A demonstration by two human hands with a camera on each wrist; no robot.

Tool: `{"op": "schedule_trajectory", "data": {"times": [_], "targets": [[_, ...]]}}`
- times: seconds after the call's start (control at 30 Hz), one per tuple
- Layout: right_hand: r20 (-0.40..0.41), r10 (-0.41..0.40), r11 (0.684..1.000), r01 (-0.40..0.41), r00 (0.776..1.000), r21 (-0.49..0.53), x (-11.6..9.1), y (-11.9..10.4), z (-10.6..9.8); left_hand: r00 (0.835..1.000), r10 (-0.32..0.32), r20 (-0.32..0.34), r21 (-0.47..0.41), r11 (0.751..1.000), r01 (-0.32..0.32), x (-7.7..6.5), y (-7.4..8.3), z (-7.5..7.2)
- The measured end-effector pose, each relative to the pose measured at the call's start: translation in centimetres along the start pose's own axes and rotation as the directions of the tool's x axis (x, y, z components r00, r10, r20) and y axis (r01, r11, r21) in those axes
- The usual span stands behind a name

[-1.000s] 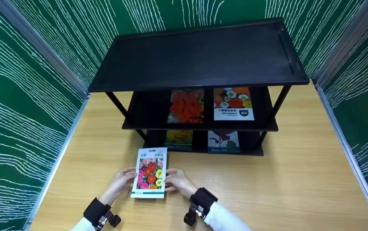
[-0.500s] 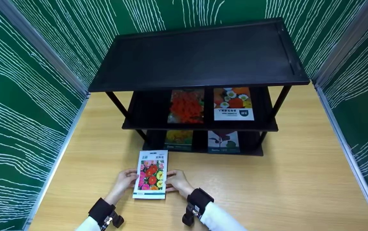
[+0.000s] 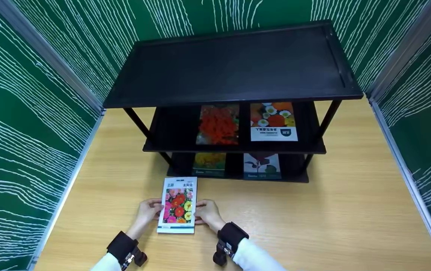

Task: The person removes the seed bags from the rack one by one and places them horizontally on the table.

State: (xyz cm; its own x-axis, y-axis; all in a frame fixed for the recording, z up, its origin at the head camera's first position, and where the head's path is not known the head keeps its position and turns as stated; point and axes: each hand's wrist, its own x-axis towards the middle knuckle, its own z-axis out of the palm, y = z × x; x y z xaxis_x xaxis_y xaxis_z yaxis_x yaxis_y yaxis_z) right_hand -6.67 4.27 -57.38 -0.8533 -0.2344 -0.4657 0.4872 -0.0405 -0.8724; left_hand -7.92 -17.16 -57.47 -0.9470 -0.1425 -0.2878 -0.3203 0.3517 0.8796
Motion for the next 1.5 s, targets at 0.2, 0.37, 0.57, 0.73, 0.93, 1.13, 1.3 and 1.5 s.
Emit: {"op": "schedule_trajectory", "data": {"times": [0.2, 0.37, 0.57, 0.73, 0.93, 1.13, 1.3, 1.5], "targets": [[0.051, -0.025, 0.999, 0.026, 0.998, -0.02, -0.1, 0.2, -0.3, 0.999, 0.038, -0.021, 0.043, 0.998, -0.037, -0.2, 0.0, 0.1], [0.057, -0.002, 0.998, 0.006, 0.998, -0.061, -0.3, 0.0, -0.5, 0.994, 0.096, -0.06, 0.125, 0.988, -0.088, -0.2, 0.0, 0.1], [0.047, 0.0, 0.997, 0.003, 0.999, -0.079, -0.8, -0.3, -0.8, 0.992, 0.116, -0.052, 0.152, 0.983, -0.107, -0.3, 0.0, 0.0], [0.084, 0.001, 0.999, 0.002, 0.996, -0.032, -1.0, -0.8, -1.1, 0.987, 0.158, -0.043, 0.231, 0.962, -0.144, -0.3, 0.4, -0.2], [0.133, -0.004, 1.0, 0.005, 0.991, -0.007, -1.5, -2.4, -1.9, 0.983, 0.185, -0.016, 0.277, 0.945, -0.173, -0.3, 2.2, -0.1], [0.164, -0.032, 0.999, 0.031, 0.986, 0.009, -2.0, -4.0, -2.7, 0.977, 0.18, 0.111, 0.229, 0.952, -0.201, -0.1, 4.6, 0.4], [0.16, -0.049, 0.999, 0.051, 0.986, -0.011, -2.4, -5.4, -3.3, 0.967, 0.164, 0.196, 0.176, 0.964, -0.199, 0.0, 6.9, 0.9], [0.179, -0.086, 0.996, 0.088, 0.98, -0.001, -3.0, -7.4, -4.2, 0.942, 0.2, 0.268, 0.047, 0.974, -0.22, 0.2, 9.7, 1.3]]}}
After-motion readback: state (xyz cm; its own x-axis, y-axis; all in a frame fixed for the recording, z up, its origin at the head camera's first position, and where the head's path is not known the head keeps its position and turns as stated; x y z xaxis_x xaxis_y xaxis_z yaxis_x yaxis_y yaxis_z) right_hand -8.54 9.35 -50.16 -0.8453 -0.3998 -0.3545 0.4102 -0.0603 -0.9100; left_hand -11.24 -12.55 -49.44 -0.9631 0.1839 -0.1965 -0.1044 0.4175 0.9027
